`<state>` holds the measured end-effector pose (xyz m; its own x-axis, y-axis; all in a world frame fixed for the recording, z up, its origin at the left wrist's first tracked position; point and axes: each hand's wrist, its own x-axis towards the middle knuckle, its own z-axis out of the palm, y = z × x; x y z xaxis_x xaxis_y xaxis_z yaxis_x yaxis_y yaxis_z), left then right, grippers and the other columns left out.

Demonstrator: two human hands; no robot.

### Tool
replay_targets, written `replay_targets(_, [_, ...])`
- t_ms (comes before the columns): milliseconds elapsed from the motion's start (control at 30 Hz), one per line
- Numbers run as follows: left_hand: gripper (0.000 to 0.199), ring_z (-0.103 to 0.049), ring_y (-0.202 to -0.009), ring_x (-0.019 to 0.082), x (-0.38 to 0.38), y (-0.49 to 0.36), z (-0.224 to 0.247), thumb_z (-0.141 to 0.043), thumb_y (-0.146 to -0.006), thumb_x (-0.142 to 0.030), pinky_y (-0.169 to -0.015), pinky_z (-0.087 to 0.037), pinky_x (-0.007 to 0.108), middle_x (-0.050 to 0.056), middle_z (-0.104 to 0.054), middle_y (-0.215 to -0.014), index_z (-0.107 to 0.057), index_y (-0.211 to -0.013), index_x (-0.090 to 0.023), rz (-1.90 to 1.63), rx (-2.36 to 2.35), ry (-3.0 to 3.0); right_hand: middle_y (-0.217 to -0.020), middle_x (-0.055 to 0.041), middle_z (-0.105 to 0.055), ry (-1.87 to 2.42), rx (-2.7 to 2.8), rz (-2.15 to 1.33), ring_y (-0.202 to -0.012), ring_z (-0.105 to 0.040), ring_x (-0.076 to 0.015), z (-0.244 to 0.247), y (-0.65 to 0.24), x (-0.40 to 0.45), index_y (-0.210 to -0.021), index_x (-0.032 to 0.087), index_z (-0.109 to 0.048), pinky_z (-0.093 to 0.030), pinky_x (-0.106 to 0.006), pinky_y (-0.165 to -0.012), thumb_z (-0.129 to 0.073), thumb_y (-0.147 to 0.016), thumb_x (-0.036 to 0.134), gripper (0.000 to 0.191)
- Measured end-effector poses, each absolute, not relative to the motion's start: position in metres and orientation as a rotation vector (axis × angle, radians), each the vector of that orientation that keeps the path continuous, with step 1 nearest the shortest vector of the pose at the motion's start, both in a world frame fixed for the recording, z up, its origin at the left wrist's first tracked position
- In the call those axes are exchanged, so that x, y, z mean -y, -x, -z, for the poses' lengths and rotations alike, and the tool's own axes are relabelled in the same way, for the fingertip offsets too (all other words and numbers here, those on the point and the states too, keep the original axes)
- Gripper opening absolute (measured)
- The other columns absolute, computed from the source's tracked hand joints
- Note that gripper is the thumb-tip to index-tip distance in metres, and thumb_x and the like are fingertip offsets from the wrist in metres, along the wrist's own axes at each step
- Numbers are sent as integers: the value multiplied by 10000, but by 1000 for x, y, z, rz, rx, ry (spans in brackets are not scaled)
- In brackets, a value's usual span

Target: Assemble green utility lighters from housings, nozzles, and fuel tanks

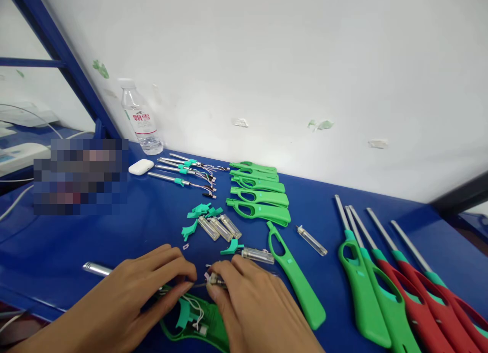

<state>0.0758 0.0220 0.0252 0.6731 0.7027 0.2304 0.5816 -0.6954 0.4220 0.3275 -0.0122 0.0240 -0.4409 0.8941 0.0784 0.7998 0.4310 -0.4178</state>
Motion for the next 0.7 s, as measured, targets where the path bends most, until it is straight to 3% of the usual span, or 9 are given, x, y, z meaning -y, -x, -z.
replay_targets(100, [241, -747, -979, 196, -22, -76, -23, -441, -1160, -202, -792, -565, 316, -33, -733, -1101, -622, -1260, -326, -577, -1020, -2573, -1257, -85, -844, 1405, 2457, -315, -1041, -852, -290, -31, -328, 9, -1376, 228, -745, -723, -418, -826, -381, -1146, 245, 431])
replay_targets(200, [215, -757, -977, 211, -19, -74, -24, -485, -1141, -235, -854, -607, 352, -28, -752, -1139, -659, -1223, -332, -596, -1032, -2590, -1175, -80, -867, 1298, 2478, -131, -997, -861, -300, -35, -330, 6, -1285, 180, -794, -729, -404, -760, -372, -1103, 145, 461])
replay_targets(367, [251, -755, -1068, 266, -17, -74, -24, -571, -1105, -229, -898, -637, 414, 6, -746, -1216, -723, -1259, -356, -461, -1036, -2590, -1137, -51, -869, 1340, 2387, -173, -939, -857, -289, -33, -333, 8, -1253, 228, -810, -723, -389, -705, -525, -1060, 149, 353])
replay_targets(500, [262, -726, -1031, 252, -19, -79, -22, -544, -1108, -154, -942, -609, 438, 8, -730, -1146, -751, -1129, -313, -324, -994, -2512, -1183, -35, -851, 1441, 2349, -377, -993, -841, -287, -29, -334, 7, -1236, 291, -812, -715, -400, -784, -674, -990, 143, 319])
replay_targets(700, [220, -718, -996, 270, -23, -81, -20, -496, -1129, -163, -873, -592, 426, 19, -737, -1119, -685, -1089, -267, -292, -1005, -2543, -1158, 0, -835, 1472, 2296, -590, -1121, -799, -278, -29, -336, 5, -1141, 317, -809, -670, -417, -919, -677, -988, 92, 302])
